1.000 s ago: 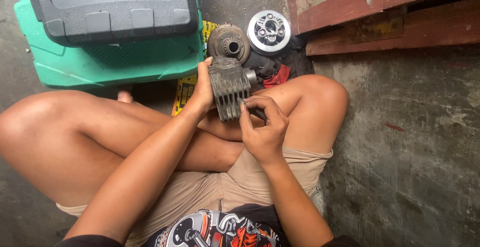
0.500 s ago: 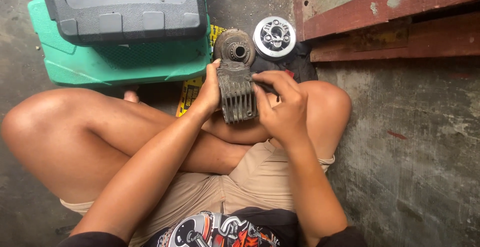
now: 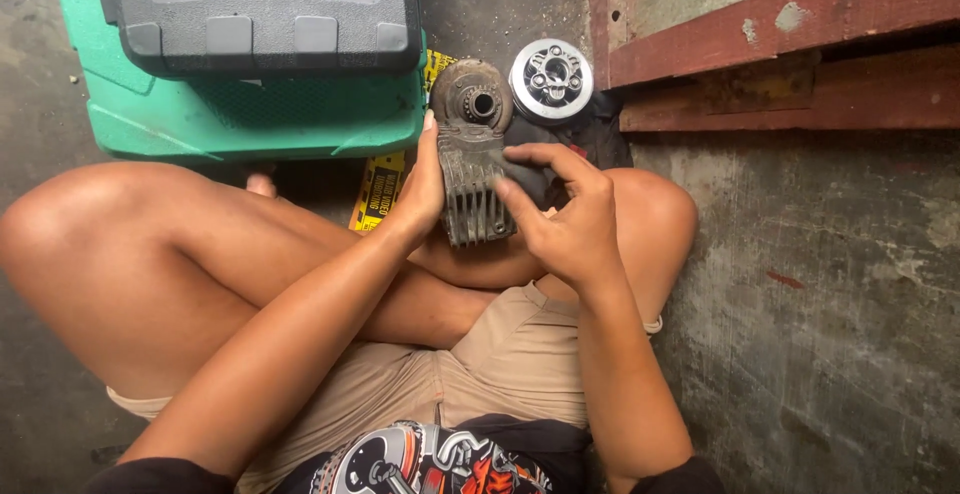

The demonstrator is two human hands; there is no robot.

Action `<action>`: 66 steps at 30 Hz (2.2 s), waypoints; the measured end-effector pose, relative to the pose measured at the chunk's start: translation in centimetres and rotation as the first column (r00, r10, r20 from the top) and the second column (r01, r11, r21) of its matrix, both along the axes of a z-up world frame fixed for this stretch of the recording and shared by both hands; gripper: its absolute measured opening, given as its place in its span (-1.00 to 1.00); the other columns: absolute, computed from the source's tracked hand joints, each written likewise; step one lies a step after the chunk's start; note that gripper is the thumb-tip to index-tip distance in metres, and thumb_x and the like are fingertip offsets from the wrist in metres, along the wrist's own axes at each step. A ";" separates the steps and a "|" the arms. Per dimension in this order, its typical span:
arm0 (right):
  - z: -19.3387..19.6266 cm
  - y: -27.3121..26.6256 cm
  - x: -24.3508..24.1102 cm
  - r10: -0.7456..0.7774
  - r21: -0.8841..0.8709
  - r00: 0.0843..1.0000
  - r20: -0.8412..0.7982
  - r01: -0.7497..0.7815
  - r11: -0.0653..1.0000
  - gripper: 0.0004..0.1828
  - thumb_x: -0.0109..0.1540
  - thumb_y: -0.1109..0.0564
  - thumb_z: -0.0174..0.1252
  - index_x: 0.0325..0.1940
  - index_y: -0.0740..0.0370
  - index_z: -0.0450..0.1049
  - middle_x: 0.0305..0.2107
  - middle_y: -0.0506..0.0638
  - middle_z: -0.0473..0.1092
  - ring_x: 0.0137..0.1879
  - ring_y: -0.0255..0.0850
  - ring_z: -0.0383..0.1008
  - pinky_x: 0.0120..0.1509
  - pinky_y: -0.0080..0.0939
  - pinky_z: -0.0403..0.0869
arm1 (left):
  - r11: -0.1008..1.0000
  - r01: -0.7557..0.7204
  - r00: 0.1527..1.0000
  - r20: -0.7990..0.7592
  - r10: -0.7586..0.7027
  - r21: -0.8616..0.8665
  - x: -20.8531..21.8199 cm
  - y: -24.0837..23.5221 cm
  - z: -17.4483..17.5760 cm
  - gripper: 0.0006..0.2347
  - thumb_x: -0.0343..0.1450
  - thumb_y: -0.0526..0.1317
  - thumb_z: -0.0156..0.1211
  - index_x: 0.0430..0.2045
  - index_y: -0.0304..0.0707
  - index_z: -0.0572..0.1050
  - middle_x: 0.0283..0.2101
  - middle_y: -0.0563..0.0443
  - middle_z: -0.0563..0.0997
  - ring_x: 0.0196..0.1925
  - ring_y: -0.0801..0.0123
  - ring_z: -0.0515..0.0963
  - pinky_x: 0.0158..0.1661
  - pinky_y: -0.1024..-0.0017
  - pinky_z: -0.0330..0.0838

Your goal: A person sits on the floor and uses a small metal tool to scrape dirt and debris from the cooling fins of a motorcycle engine cylinder head.

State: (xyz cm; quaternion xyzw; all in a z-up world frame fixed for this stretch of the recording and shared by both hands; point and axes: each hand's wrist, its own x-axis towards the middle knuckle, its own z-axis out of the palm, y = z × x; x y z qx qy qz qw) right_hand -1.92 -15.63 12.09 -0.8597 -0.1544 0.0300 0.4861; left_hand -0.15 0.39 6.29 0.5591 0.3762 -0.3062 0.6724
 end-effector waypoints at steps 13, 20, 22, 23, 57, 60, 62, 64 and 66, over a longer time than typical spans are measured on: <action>-0.3 -0.5 2.8 0.109 -0.033 0.977 0.184 -0.104 0.994 -0.91 0.35 0.22 0.25 -0.10 0.25 0.62 -0.19 0.17 0.54 0.00 0.17 0.60 0.13 0.08 0.52 | 0.982 -0.152 0.936 0.303 0.180 -0.113 -4.2 -0.9 -4.5 -0.22 0.39 0.30 -0.41 0.37 -0.37 0.11 0.46 -0.20 0.18 0.44 0.19 0.24 0.35 0.39 0.04; -1.7 -0.7 2.1 0.112 0.025 0.978 0.175 -0.118 0.993 -0.94 0.31 0.22 0.29 -0.16 0.23 0.64 -0.31 0.03 0.58 -0.16 0.03 0.65 -0.02 -0.07 0.56 | 0.964 -0.190 0.914 0.325 0.243 -0.184 -4.4 -1.1 -4.4 -0.28 0.40 0.27 -0.42 0.25 -0.34 0.29 0.34 -0.16 0.38 0.33 0.25 0.37 0.30 0.39 0.14; -1.7 -0.5 1.8 0.108 0.024 0.980 0.167 -0.114 0.993 -0.94 0.29 0.21 0.30 -0.16 0.21 0.64 -0.32 0.00 0.59 -0.17 -0.01 0.65 -0.02 -0.10 0.57 | 0.957 -0.200 0.894 0.361 0.266 -0.210 -4.4 -1.2 -4.6 -0.33 0.43 0.23 -0.41 0.21 -0.35 0.32 0.28 -0.13 0.44 0.27 0.29 0.41 0.28 0.40 0.17; -1.6 -0.3 1.7 0.099 0.027 0.983 0.153 -0.104 0.994 -0.94 0.30 0.23 0.28 -0.15 0.22 0.64 -0.32 0.03 0.58 -0.16 0.02 0.65 -0.03 -0.09 0.56 | 0.954 -0.212 0.897 0.345 0.275 -0.212 -4.5 -1.2 -4.8 -0.33 0.44 0.22 -0.40 0.22 -0.36 0.33 0.28 -0.13 0.44 0.27 0.29 0.42 0.28 0.42 0.18; -0.3 5.4 3.1 0.161 -0.512 0.984 0.082 -0.097 0.854 -0.79 -0.06 0.24 0.44 -0.41 0.29 0.57 -0.62 0.11 0.42 -0.40 0.18 0.54 -0.35 0.15 0.52 | 0.997 0.042 0.917 0.394 -0.062 0.057 -4.6 -0.8 -5.8 -0.27 0.51 0.29 -0.64 0.47 -0.28 -0.12 0.50 -0.47 -0.08 0.55 -0.23 -0.16 0.49 -0.02 -0.38; -1.5 4.0 1.9 0.203 -0.543 0.973 0.106 -0.115 0.832 -0.70 -0.08 0.12 0.48 -0.40 0.20 0.50 -0.57 0.05 0.34 -0.32 0.15 0.52 -0.29 0.14 0.51 | 0.998 0.049 0.938 0.341 -0.063 0.047 -3.9 -0.5 -3.3 -0.19 0.48 0.33 -0.65 0.44 -0.45 -0.11 0.48 -0.57 -0.09 0.54 -0.31 -0.21 0.47 -0.05 -0.43; -1.3 4.0 2.2 0.249 -0.543 0.953 0.173 -0.119 0.831 -0.69 -0.07 0.14 0.49 -0.37 0.19 0.50 -0.53 0.04 0.35 -0.30 0.12 0.52 -0.25 0.11 0.52 | 0.996 0.067 0.942 0.327 -0.081 0.054 -3.6 -0.4 -2.6 -0.15 0.45 0.36 -0.66 0.43 -0.50 -0.11 0.47 -0.59 -0.10 0.54 -0.32 -0.21 0.47 -0.06 -0.44; -1.5 4.1 2.1 0.285 -0.543 0.932 0.225 -0.123 0.831 -0.68 -0.06 0.16 0.50 -0.34 0.18 0.51 -0.50 0.03 0.35 -0.28 0.10 0.52 -0.22 0.08 0.53 | 0.994 0.094 0.948 0.301 -0.107 0.058 -3.6 -0.2 -1.9 -0.11 0.43 0.39 -0.67 0.41 -0.55 -0.10 0.47 -0.60 -0.11 0.54 -0.34 -0.22 0.47 -0.06 -0.45; -1.9 4.1 2.4 0.300 -0.502 0.891 0.342 -0.097 0.859 -0.82 0.06 0.28 0.37 -0.31 0.19 0.52 -0.49 -0.04 0.34 -0.32 -0.01 0.50 -0.20 -0.09 0.52 | 0.993 0.102 0.950 0.292 -0.114 0.056 -3.4 0.0 -1.2 -0.11 0.43 0.38 -0.65 0.40 -0.61 -0.15 0.46 -0.64 -0.16 0.53 -0.37 -0.27 0.46 -0.08 -0.49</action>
